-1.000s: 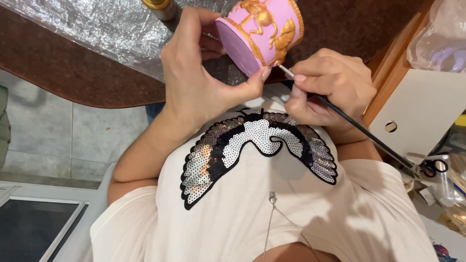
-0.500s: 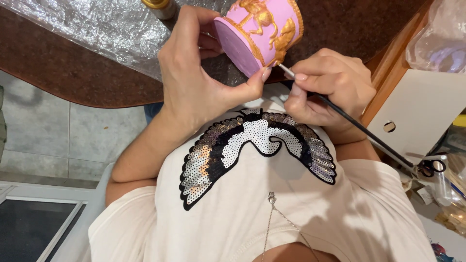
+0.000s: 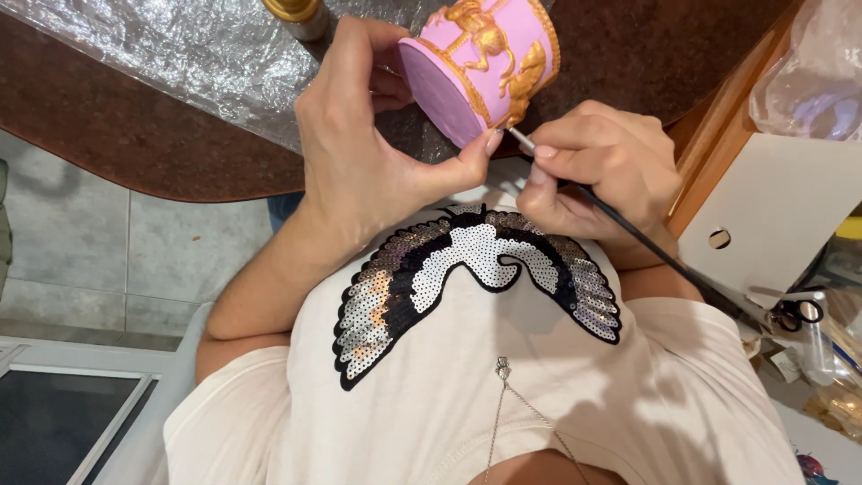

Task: Painting gold details on a small pink carousel-themed container using a fine brush

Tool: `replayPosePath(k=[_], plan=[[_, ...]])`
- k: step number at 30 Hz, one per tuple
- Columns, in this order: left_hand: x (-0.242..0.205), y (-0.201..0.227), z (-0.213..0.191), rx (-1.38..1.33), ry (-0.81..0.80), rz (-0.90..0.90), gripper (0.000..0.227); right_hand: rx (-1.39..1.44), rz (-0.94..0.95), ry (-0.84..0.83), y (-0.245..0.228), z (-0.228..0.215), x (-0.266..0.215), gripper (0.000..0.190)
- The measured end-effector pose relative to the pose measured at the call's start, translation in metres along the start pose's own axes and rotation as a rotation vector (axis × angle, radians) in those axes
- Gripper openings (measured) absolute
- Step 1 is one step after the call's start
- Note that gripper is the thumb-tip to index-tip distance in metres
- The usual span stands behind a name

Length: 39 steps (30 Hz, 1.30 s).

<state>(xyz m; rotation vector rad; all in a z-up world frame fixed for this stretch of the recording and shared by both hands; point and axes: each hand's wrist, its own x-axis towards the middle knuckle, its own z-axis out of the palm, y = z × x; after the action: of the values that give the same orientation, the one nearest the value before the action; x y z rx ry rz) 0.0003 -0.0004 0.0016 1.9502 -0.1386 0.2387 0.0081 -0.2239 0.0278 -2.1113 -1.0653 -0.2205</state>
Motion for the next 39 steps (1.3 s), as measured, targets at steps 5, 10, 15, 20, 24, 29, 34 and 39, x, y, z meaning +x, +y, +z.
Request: replayPosePath(k=[5, 10, 15, 20, 24, 29, 34, 39], plan=[[0.000, 0.000, 0.000, 0.003, 0.002, -0.006, 0.063, -0.003, -0.006, 0.000, 0.003, -0.002, 0.000, 0.012], [0.000, -0.001, 0.000, 0.000, 0.000, 0.003, 0.063, -0.012, -0.013, 0.042, 0.004, 0.003, -0.003, 0.011], [0.000, -0.010, -0.001, -0.077, -0.025, -0.062, 0.061, 0.281, -0.067, -0.101, 0.070, -0.035, -0.049, 0.023], [-0.008, -0.039, 0.009, -0.575, -0.104, -0.291, 0.048, 0.109, -0.038, 0.814, 0.045, -0.001, 0.000, 0.011], [-0.013, -0.061, 0.018, -1.034, -0.134, -0.355, 0.051, 0.190, 0.128, 0.570, 0.032, 0.006, 0.004, 0.020], [-0.013, -0.068, 0.024, -1.339, -0.157, -0.479, 0.075, 0.130, 0.027, 0.318, 0.035, 0.022, 0.000, 0.084], [-0.021, -0.086, 0.030, -1.463, -0.235, -0.412, 0.081, -0.023, -0.010, 0.384, 0.039, 0.029, 0.002, 0.111], [-0.019, -0.079, 0.027, -1.539, -0.214, -0.444, 0.089, 0.103, -0.002, 0.408, 0.034, 0.028, 0.006, 0.092]])
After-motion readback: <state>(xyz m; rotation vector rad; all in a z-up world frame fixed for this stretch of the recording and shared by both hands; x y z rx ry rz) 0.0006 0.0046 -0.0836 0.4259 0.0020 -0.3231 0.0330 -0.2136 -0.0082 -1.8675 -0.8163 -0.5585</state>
